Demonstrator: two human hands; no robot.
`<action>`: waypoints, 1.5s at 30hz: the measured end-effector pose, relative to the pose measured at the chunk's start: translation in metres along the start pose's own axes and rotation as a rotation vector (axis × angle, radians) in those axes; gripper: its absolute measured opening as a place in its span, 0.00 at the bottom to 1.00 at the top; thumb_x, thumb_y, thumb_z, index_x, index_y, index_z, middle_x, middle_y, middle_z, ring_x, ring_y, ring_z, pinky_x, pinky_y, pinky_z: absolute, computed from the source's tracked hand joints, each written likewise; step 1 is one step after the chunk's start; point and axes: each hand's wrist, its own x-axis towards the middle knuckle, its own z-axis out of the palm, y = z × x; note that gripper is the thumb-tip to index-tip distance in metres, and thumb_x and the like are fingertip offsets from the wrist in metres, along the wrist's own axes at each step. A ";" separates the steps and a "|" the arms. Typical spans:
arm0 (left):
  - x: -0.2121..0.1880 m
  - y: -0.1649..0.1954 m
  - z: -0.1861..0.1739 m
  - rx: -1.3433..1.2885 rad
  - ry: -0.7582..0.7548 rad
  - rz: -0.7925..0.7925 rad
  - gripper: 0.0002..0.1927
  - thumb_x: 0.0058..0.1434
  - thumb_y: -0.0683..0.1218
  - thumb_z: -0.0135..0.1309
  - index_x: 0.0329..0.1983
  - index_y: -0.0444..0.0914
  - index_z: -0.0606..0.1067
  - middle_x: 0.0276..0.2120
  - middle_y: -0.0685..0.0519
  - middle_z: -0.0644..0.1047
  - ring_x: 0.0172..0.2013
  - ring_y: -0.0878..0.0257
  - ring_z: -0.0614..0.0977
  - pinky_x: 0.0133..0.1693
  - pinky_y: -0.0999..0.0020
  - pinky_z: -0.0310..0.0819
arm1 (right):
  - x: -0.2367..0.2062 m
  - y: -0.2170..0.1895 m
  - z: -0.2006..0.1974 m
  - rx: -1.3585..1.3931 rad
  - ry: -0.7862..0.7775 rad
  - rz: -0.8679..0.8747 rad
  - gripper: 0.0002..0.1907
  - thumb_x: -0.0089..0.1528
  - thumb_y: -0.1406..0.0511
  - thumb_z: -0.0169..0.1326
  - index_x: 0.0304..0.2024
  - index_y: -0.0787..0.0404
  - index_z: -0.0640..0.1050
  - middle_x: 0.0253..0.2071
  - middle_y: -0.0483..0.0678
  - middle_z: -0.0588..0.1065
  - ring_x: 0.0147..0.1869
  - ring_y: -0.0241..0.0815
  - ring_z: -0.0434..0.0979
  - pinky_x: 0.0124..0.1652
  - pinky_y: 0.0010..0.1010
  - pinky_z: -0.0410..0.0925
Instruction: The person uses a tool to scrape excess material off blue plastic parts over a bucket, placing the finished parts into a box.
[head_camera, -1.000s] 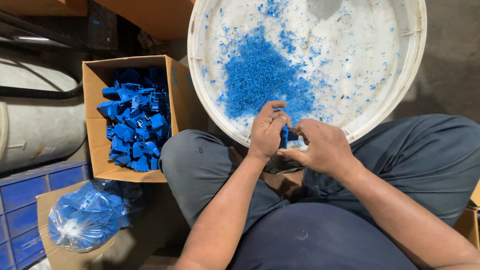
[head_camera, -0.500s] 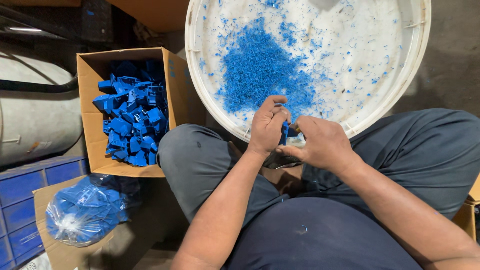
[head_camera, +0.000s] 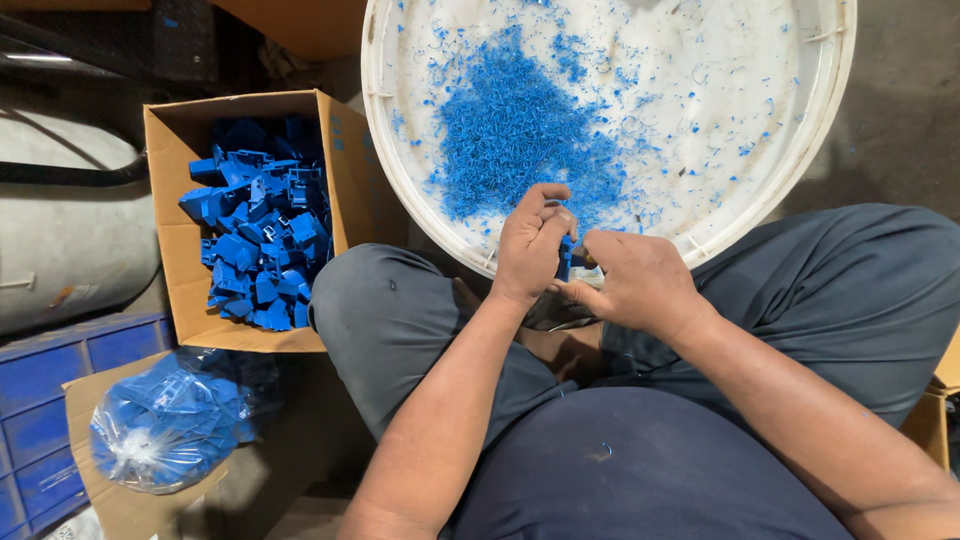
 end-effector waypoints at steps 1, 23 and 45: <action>0.001 -0.001 0.000 -0.008 0.005 -0.005 0.10 0.69 0.37 0.46 0.52 0.31 0.70 0.29 0.53 0.76 0.33 0.70 0.74 0.39 0.73 0.69 | 0.001 0.000 0.001 -0.013 -0.011 0.006 0.24 0.53 0.47 0.65 0.30 0.60 0.76 0.27 0.50 0.77 0.34 0.55 0.79 0.31 0.46 0.69; 0.012 0.000 0.006 -0.312 -0.004 -0.065 0.11 0.66 0.37 0.46 0.51 0.32 0.70 0.26 0.54 0.77 0.30 0.70 0.75 0.37 0.73 0.68 | 0.010 -0.028 -0.021 -0.112 0.051 -0.014 0.24 0.54 0.48 0.66 0.31 0.61 0.76 0.30 0.50 0.78 0.35 0.53 0.79 0.34 0.43 0.71; 0.014 0.012 0.005 -0.287 0.079 0.040 0.12 0.63 0.37 0.47 0.50 0.31 0.71 0.25 0.53 0.77 0.30 0.71 0.74 0.34 0.74 0.67 | 0.006 -0.035 -0.009 -0.178 0.119 0.028 0.23 0.56 0.47 0.63 0.27 0.59 0.78 0.23 0.48 0.76 0.27 0.51 0.77 0.28 0.40 0.68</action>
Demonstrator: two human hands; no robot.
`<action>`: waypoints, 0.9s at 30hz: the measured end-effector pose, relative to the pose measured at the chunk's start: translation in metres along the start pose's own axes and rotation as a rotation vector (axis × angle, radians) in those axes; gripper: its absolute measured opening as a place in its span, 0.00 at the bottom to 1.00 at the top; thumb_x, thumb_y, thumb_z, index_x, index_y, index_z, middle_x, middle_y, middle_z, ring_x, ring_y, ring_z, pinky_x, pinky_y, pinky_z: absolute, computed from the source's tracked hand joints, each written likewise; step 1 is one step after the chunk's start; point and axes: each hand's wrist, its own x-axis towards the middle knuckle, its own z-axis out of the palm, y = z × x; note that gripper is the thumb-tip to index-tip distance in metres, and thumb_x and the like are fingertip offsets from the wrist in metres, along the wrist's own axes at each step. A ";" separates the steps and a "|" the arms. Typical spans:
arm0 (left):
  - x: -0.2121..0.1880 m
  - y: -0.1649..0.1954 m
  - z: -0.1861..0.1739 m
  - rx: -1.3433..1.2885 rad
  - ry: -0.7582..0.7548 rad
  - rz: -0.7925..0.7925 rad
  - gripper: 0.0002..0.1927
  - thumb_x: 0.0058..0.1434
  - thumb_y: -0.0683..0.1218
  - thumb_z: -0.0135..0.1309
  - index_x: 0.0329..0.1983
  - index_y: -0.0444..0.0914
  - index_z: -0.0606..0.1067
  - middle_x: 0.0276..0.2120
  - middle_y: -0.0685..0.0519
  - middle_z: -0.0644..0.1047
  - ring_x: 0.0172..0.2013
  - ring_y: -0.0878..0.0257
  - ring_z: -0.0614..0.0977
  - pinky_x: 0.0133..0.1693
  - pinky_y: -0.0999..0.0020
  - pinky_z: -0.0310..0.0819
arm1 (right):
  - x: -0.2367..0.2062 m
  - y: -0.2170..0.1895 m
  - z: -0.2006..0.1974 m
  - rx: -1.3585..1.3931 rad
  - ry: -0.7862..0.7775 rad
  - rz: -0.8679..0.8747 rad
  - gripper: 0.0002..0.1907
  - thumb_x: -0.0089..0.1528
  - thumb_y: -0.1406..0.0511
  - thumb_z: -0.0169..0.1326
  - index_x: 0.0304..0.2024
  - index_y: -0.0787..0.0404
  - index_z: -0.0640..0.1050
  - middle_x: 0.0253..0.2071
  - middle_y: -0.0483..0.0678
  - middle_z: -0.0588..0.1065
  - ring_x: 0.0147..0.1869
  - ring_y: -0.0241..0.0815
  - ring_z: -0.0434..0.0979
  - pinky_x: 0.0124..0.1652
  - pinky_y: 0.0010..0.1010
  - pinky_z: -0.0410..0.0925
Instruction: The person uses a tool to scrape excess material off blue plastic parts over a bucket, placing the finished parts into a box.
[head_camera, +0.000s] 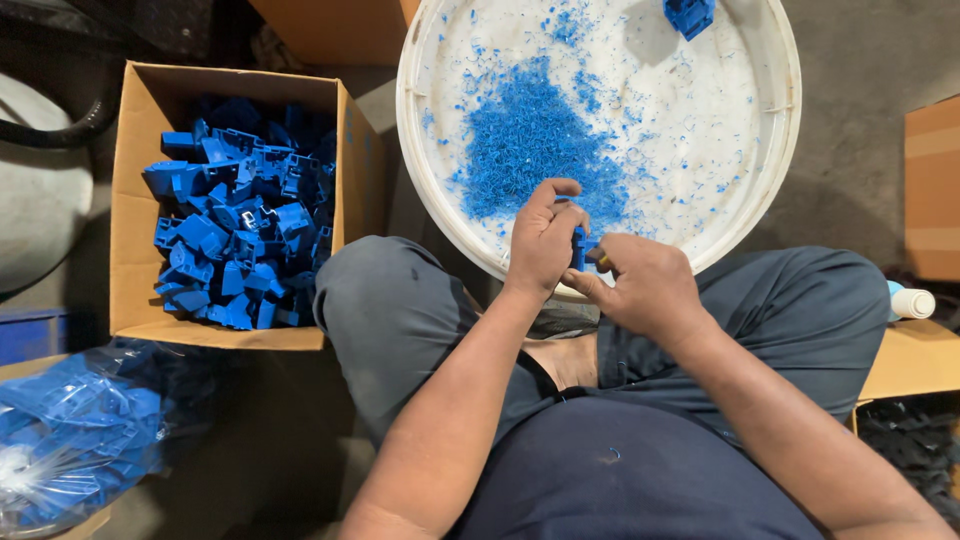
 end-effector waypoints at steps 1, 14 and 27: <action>0.000 0.000 0.000 -0.002 0.001 0.008 0.12 0.63 0.37 0.47 0.50 0.31 0.71 0.25 0.53 0.77 0.30 0.71 0.74 0.35 0.75 0.67 | 0.001 0.001 0.000 0.010 0.022 -0.015 0.24 0.55 0.47 0.63 0.28 0.60 0.78 0.23 0.48 0.76 0.27 0.50 0.77 0.28 0.40 0.68; 0.000 0.003 -0.001 0.025 0.002 0.030 0.12 0.64 0.37 0.47 0.51 0.31 0.71 0.24 0.53 0.76 0.29 0.71 0.74 0.34 0.74 0.68 | 0.003 0.002 0.000 -0.023 -0.020 -0.013 0.23 0.56 0.46 0.65 0.28 0.59 0.79 0.23 0.48 0.76 0.26 0.49 0.77 0.28 0.39 0.68; -0.002 0.000 0.003 0.075 0.013 0.030 0.12 0.64 0.38 0.48 0.50 0.31 0.71 0.25 0.53 0.77 0.29 0.71 0.74 0.34 0.74 0.68 | 0.000 0.007 -0.001 -0.058 -0.027 -0.035 0.24 0.57 0.45 0.63 0.27 0.58 0.77 0.23 0.47 0.75 0.27 0.48 0.77 0.28 0.39 0.68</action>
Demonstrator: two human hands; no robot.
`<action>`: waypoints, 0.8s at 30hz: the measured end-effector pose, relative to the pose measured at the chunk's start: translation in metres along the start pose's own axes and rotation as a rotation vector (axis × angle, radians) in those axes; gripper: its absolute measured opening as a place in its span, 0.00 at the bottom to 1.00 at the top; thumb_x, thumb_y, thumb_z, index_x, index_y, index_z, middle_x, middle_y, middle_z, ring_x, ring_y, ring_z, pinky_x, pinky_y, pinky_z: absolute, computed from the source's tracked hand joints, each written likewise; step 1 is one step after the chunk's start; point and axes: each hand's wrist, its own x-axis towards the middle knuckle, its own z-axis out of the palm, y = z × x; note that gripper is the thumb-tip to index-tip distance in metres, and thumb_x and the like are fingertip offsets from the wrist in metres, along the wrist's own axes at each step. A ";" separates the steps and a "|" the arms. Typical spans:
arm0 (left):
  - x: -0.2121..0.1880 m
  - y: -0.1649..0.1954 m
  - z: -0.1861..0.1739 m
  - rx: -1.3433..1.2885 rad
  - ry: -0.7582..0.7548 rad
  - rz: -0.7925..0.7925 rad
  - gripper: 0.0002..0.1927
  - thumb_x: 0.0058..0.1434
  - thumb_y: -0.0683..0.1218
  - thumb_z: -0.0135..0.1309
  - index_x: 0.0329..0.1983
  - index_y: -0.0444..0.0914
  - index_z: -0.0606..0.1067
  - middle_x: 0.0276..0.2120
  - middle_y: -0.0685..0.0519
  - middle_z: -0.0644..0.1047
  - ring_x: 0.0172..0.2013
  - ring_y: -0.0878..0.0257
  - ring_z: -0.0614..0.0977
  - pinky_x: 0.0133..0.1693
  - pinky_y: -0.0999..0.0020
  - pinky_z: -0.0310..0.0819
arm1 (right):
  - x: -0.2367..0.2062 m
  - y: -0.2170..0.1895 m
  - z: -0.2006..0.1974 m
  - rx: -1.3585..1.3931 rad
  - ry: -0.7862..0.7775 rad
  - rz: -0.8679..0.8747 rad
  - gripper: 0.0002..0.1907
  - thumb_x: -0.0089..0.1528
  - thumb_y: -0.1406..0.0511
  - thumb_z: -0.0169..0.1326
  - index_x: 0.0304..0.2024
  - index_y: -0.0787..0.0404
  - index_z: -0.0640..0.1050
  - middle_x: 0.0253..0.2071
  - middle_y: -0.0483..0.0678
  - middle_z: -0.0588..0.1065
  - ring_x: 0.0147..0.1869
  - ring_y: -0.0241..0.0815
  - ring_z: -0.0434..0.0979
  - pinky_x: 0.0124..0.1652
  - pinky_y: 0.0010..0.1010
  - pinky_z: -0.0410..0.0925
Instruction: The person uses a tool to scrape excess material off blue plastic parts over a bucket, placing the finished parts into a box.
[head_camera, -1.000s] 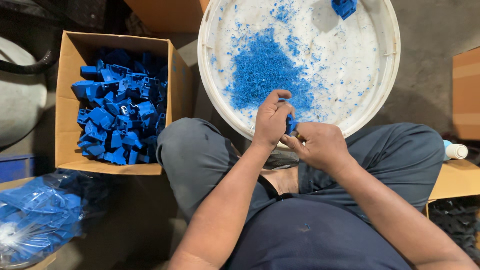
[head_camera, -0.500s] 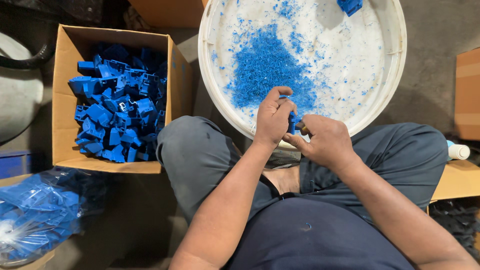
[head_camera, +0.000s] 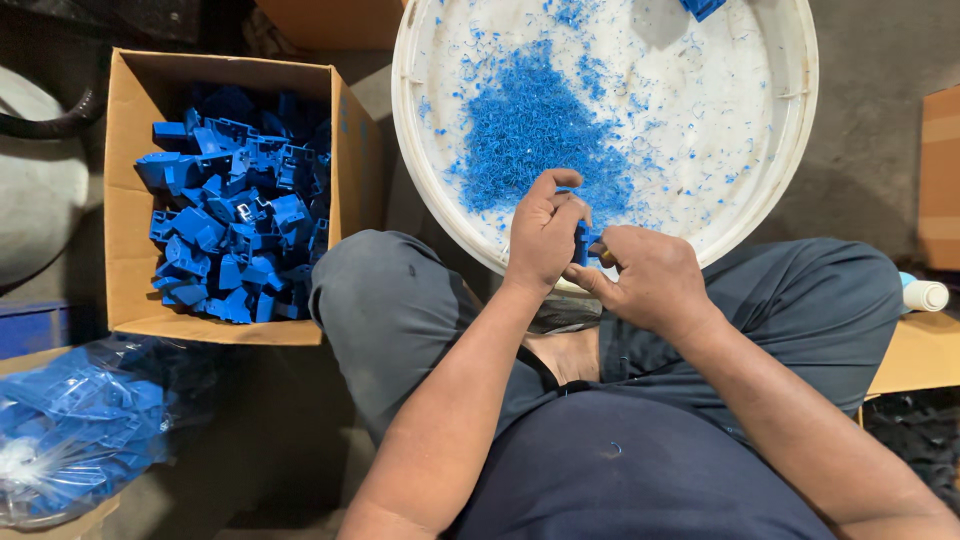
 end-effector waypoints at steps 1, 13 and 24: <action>0.001 0.000 0.000 0.010 -0.006 0.007 0.12 0.63 0.37 0.48 0.50 0.31 0.71 0.25 0.53 0.77 0.29 0.71 0.75 0.34 0.74 0.68 | 0.000 0.001 0.000 0.025 0.020 -0.009 0.24 0.57 0.45 0.62 0.27 0.58 0.77 0.23 0.46 0.76 0.27 0.48 0.77 0.28 0.39 0.68; 0.000 0.004 0.002 0.055 -0.002 -0.015 0.12 0.64 0.38 0.48 0.50 0.31 0.72 0.24 0.54 0.77 0.28 0.72 0.73 0.33 0.74 0.67 | -0.001 0.005 0.001 -0.011 -0.020 0.016 0.25 0.56 0.44 0.63 0.26 0.58 0.77 0.22 0.47 0.75 0.26 0.48 0.77 0.27 0.39 0.68; 0.002 0.007 0.004 0.079 0.001 -0.028 0.12 0.64 0.38 0.48 0.50 0.32 0.72 0.24 0.54 0.78 0.28 0.72 0.74 0.33 0.74 0.68 | 0.000 0.006 0.000 0.055 0.015 0.015 0.24 0.56 0.45 0.63 0.27 0.58 0.77 0.23 0.47 0.74 0.26 0.48 0.76 0.27 0.39 0.67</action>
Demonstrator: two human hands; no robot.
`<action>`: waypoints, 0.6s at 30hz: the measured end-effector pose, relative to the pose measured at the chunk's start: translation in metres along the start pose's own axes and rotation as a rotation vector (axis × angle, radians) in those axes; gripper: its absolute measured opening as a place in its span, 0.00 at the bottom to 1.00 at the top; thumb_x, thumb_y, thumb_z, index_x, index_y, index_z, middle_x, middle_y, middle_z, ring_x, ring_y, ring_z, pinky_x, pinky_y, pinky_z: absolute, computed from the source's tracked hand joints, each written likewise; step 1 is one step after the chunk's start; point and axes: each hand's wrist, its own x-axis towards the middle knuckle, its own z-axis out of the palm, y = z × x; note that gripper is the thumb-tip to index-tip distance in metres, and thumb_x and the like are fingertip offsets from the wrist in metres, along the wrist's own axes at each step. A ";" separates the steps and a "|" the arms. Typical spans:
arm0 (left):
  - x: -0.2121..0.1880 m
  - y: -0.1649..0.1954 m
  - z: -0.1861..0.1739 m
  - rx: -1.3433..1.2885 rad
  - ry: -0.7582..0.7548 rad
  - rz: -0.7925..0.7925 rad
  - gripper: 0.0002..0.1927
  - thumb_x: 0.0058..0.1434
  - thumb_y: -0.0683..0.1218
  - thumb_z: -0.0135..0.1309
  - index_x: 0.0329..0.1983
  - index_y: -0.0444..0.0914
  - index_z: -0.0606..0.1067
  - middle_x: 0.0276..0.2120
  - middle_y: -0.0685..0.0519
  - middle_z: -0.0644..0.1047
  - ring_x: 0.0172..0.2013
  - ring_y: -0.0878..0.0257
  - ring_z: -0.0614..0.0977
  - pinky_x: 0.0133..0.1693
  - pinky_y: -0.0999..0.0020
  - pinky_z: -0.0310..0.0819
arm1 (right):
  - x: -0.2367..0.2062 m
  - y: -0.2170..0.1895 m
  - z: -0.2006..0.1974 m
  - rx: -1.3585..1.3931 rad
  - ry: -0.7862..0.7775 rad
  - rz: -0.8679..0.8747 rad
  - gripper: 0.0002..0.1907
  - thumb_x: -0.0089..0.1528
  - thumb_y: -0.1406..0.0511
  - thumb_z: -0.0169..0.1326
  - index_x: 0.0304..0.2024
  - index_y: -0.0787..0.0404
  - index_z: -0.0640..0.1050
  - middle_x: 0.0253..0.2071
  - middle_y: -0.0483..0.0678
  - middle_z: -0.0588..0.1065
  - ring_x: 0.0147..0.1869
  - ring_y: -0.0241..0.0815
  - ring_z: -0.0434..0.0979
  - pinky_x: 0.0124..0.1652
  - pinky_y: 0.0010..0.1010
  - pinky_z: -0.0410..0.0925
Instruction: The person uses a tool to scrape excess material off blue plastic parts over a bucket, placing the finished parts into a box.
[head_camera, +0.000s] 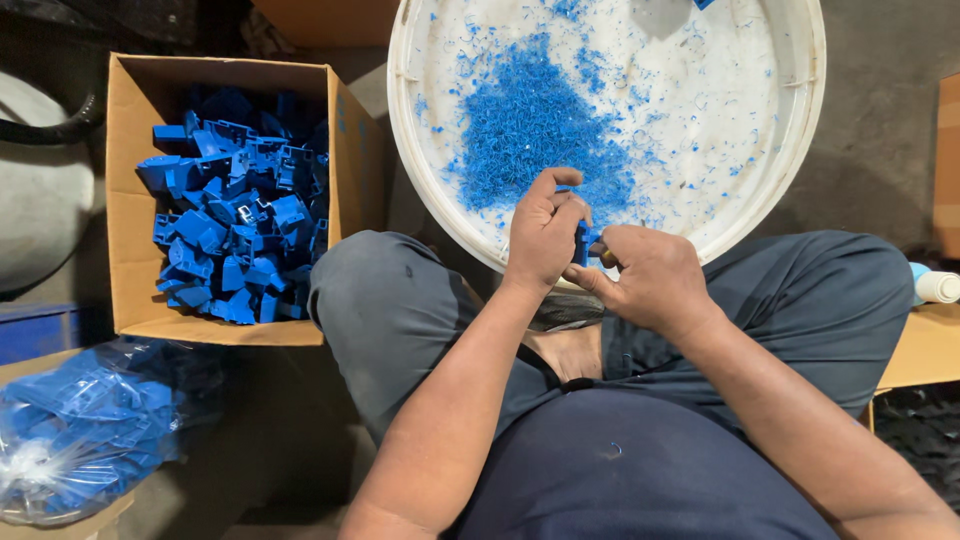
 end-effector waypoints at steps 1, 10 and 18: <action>0.000 0.000 0.000 0.000 -0.002 0.002 0.12 0.64 0.38 0.48 0.50 0.32 0.72 0.24 0.54 0.77 0.28 0.72 0.74 0.33 0.74 0.68 | 0.000 0.001 0.000 0.007 -0.004 0.001 0.24 0.57 0.45 0.63 0.27 0.58 0.77 0.22 0.47 0.74 0.26 0.48 0.76 0.27 0.39 0.67; 0.002 0.001 0.002 -0.017 -0.011 0.005 0.13 0.64 0.37 0.48 0.51 0.31 0.72 0.25 0.54 0.77 0.29 0.71 0.74 0.33 0.75 0.67 | -0.001 0.005 0.001 -0.011 -0.054 0.015 0.25 0.58 0.45 0.61 0.24 0.58 0.75 0.22 0.48 0.73 0.27 0.52 0.76 0.28 0.42 0.67; 0.002 0.005 0.003 0.007 -0.012 0.004 0.13 0.64 0.38 0.48 0.51 0.31 0.72 0.25 0.53 0.78 0.29 0.71 0.74 0.34 0.75 0.68 | -0.001 0.007 0.001 -0.013 -0.034 -0.010 0.25 0.59 0.45 0.59 0.25 0.58 0.74 0.22 0.48 0.73 0.28 0.53 0.75 0.28 0.43 0.66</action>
